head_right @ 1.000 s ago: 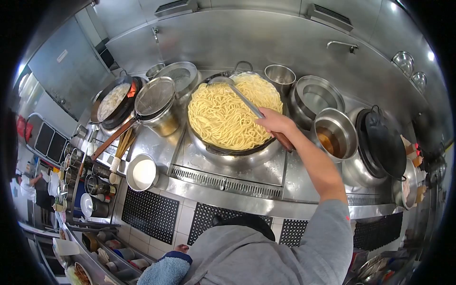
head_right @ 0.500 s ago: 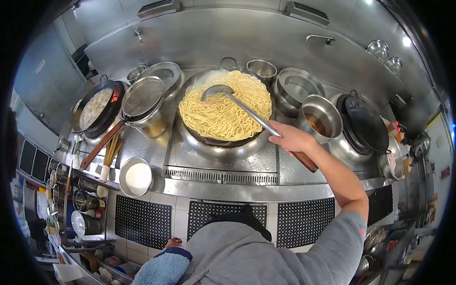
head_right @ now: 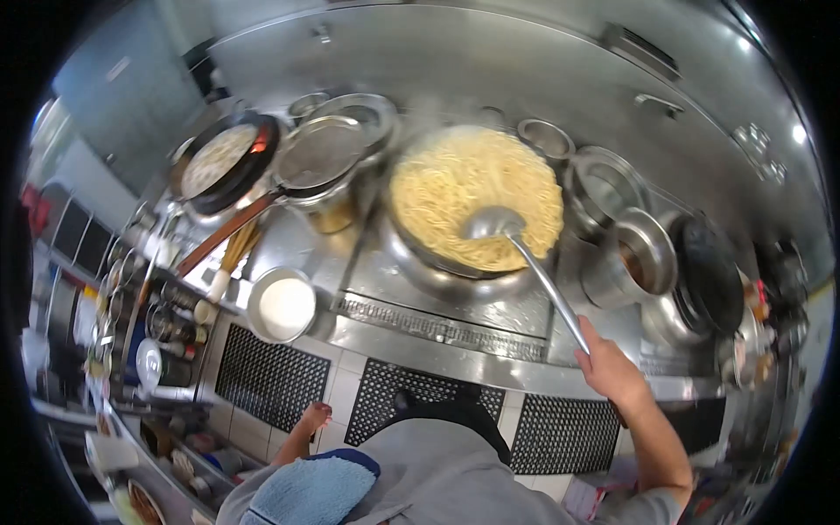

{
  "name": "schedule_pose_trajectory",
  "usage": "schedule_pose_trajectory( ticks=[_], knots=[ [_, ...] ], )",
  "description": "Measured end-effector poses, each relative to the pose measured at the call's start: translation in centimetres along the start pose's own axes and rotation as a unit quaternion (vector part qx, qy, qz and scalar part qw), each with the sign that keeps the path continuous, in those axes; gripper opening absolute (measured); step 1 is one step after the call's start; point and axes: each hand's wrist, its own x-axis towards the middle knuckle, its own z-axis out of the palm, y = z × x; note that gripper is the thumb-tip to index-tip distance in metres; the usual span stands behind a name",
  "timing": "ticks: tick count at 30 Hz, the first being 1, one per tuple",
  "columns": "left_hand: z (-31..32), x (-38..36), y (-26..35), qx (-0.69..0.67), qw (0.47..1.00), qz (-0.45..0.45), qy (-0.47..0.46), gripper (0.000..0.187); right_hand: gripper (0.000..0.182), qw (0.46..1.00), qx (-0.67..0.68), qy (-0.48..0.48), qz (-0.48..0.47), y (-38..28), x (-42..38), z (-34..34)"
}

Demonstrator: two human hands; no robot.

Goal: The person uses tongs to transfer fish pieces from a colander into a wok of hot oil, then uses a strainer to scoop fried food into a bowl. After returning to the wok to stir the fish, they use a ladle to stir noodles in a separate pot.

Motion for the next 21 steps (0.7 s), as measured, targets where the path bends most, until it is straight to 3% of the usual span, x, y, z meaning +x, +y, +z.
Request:
schedule_pose_trajectory(
  ticks=[3,6,10,12,13,18,21],
  knots=[
    [1.9,-1.0,-0.3,-0.044,0.999,-0.026,-0.008,0.022,0.063,0.998,-0.022,0.036,-0.047,3.7,3.0,3.1],
    [3.9,-3.1,-0.1,-0.016,1.0,-0.016,-0.005,0.025,0.062,0.993,0.12,-0.021,-0.006,3.7,2.6,0.0],
    [8.2,-5.6,-0.7,-0.027,0.997,-0.071,0.0,0.018,0.06,0.925,0.379,-0.028,-0.012,6.3,5.2,-2.5],
    [10.3,-6.4,-1.4,-0.019,0.998,-0.06,-0.027,0.019,0.057,0.928,0.364,0.003,-0.082,6.7,9.1,-3.7],
    [11.2,-6.7,-1.6,-0.014,0.998,-0.053,-0.034,0.019,0.055,0.941,0.294,0.078,-0.145,7.7,12.1,-2.8],
    [13.3,-6.5,-0.6,0.028,0.999,-0.012,-0.033,0.021,0.057,0.935,0.326,-0.062,-0.122,4.8,17.8,-4.0],
    [12.8,-7.0,2.3,0.095,0.987,0.129,0.022,0.026,0.06,0.968,0.145,-0.04,-0.199,5.1,16.3,-3.9]
  ],
)
